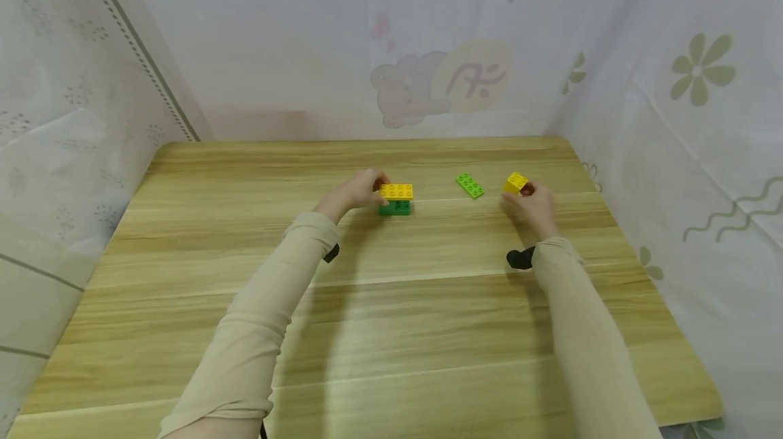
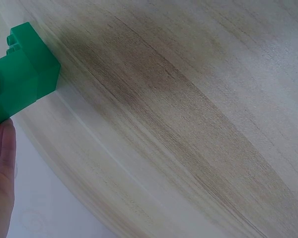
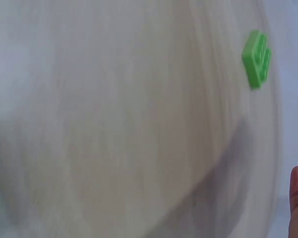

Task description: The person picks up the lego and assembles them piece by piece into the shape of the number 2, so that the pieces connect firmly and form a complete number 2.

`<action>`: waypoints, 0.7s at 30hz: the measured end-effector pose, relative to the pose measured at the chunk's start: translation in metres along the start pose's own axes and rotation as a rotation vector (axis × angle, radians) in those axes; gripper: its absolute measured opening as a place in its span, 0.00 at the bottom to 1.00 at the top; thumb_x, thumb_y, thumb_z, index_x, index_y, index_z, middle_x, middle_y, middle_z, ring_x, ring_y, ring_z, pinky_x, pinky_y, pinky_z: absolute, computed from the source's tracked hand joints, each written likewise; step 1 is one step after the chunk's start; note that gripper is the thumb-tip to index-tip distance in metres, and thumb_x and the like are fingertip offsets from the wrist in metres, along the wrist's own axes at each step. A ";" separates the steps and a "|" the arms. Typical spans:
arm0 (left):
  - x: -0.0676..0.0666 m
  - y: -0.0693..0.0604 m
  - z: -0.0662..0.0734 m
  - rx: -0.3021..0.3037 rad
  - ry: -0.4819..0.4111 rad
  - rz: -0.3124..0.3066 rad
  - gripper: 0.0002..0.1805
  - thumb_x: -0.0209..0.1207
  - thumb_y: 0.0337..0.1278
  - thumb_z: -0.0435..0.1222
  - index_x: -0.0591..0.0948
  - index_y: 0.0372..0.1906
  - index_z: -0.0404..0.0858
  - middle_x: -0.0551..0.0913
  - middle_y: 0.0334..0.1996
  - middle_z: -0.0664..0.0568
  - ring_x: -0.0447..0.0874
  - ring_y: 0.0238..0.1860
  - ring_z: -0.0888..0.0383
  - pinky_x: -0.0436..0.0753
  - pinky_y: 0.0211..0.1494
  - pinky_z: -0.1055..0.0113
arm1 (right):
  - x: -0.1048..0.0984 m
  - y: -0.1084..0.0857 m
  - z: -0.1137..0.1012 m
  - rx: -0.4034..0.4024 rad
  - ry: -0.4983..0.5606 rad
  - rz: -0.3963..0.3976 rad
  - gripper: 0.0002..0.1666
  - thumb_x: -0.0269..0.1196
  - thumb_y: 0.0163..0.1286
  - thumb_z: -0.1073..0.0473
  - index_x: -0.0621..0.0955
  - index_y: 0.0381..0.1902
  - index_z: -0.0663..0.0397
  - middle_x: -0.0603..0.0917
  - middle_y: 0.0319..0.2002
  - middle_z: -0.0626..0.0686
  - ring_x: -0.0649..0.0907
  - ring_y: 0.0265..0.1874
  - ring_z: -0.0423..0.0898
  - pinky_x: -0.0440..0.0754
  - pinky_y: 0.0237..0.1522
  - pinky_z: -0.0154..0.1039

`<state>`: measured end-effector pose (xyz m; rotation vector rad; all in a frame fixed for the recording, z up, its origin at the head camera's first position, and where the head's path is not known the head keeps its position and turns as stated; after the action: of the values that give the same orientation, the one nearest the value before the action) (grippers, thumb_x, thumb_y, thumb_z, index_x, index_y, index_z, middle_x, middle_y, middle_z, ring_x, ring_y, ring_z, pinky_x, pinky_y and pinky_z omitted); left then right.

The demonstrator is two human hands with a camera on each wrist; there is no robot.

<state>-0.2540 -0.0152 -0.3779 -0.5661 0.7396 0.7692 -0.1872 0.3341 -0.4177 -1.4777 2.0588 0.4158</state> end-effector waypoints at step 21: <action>-0.001 0.000 0.001 -0.005 0.006 0.007 0.21 0.61 0.51 0.29 0.73 0.51 0.28 0.75 0.48 0.38 0.71 0.49 0.47 0.72 0.60 0.56 | 0.062 0.014 -0.063 -0.198 0.044 -0.149 0.29 0.67 0.56 0.58 0.73 0.52 0.67 0.76 0.44 0.62 0.72 0.40 0.49 0.72 0.43 0.37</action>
<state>-0.2536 -0.0146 -0.3767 -0.5706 0.7456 0.7768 -0.2310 0.2565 -0.4066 -1.7585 1.9710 0.5446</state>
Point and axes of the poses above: each hand's wrist, its own y-axis towards the middle knuckle, its own x-axis out of the palm, z = x × y, the point moved 1 cm from there along y, towards the middle knuckle
